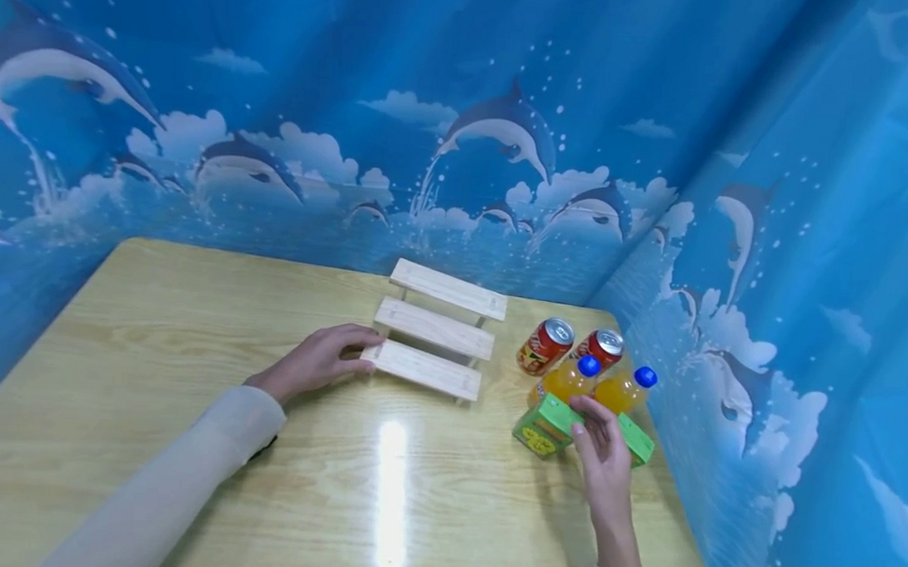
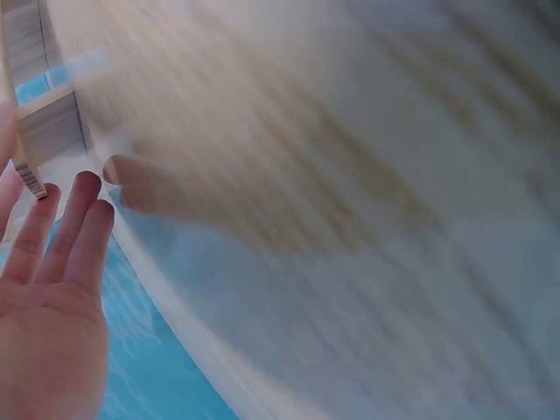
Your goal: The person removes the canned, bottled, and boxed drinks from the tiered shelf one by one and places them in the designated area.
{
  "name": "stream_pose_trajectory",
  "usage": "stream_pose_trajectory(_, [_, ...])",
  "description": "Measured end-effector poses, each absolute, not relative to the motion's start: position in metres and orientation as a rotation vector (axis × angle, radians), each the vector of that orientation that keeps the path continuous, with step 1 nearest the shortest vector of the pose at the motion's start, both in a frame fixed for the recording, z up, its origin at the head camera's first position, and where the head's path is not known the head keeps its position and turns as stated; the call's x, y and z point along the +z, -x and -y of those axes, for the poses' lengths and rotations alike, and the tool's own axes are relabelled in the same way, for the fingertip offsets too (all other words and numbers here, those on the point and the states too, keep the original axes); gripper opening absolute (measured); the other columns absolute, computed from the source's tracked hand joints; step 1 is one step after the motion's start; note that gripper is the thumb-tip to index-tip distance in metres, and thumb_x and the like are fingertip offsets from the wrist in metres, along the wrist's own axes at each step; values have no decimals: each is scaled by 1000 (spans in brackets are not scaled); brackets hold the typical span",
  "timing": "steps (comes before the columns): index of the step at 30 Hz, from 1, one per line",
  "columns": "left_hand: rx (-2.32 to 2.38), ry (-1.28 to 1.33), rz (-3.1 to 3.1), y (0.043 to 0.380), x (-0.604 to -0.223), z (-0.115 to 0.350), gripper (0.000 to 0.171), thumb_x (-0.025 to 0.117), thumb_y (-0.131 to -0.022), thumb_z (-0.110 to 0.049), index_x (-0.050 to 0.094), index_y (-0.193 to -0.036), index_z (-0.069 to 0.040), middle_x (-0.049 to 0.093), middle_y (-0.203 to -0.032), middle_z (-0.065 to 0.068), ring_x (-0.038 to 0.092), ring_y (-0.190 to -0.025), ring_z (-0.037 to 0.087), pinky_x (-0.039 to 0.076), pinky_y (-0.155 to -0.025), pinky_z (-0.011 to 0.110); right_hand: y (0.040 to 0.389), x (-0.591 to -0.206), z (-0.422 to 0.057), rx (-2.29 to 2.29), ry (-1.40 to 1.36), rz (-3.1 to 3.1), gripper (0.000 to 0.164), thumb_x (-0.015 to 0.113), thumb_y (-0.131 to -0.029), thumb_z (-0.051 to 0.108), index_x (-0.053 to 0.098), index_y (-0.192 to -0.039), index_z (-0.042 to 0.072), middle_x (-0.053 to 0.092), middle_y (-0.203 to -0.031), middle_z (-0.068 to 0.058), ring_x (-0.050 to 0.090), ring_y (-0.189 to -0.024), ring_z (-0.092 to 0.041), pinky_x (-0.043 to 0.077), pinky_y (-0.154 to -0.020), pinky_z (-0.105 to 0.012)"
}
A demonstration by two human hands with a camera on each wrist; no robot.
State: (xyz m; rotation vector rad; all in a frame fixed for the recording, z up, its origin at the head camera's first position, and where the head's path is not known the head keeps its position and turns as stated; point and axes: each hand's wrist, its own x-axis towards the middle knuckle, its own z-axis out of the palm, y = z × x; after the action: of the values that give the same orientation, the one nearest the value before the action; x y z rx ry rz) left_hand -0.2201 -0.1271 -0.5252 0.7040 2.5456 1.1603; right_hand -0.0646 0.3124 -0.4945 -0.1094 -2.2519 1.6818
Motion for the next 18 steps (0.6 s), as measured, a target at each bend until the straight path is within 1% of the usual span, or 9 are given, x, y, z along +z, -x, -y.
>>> stream_pose_trajectory(2, [1161, -706, -2536, 221, -524, 126, 63, 76, -104, -32, 55, -161, -16, 55, -164, 12, 53, -151, 37, 49, -123, 59, 67, -488, -310, 1658, 77, 2219, 38, 57, -111, -1, 56, -149, -4, 67, -142, -9, 62, -136, -12, 45, -119, -14])
stream_pose_trajectory(7, [1146, -712, -2517, 223, -521, 124, 62, 75, -105, -34, 56, -160, -15, 58, -161, 11, 58, -146, 35, 54, -118, 57, 78, -472, -302, 1546, -42, 2239, 36, 58, -112, 1, 57, -148, -2, 67, -142, -14, 63, -134, -11, 47, -118, -15])
stream_pose_trajectory(12, [1124, -697, -2505, 223, -518, 125, 61, 72, -107, -37, 55, -161, -16, 53, -165, 14, 53, -150, 38, 50, -121, 61, 96, -460, -283, 1490, -199, 2262, 34, 58, -112, 1, 58, -145, -5, 69, -140, -19, 64, -131, -10, 49, -115, -16])
stream_pose_trajectory(15, [1118, -676, -2505, 223, -516, 127, 55, 68, -110, -37, 57, -160, -17, 48, -169, 14, 53, -150, 38, 48, -123, 61, 108, -454, -270, 1477, -256, 2265, 32, 59, -112, 3, 59, -143, -5, 70, -138, -20, 65, -128, -10, 50, -113, -14])
stream_pose_trajectory(18, [1123, -650, -2506, 224, -513, 130, 47, 65, -112, -34, 60, -157, -18, 47, -170, 14, 58, -146, 37, 51, -121, 60, 120, -448, -257, 1467, -287, 2264, 29, 60, -112, 6, 62, -140, -3, 72, -134, -18, 67, -125, -10, 51, -111, -13])
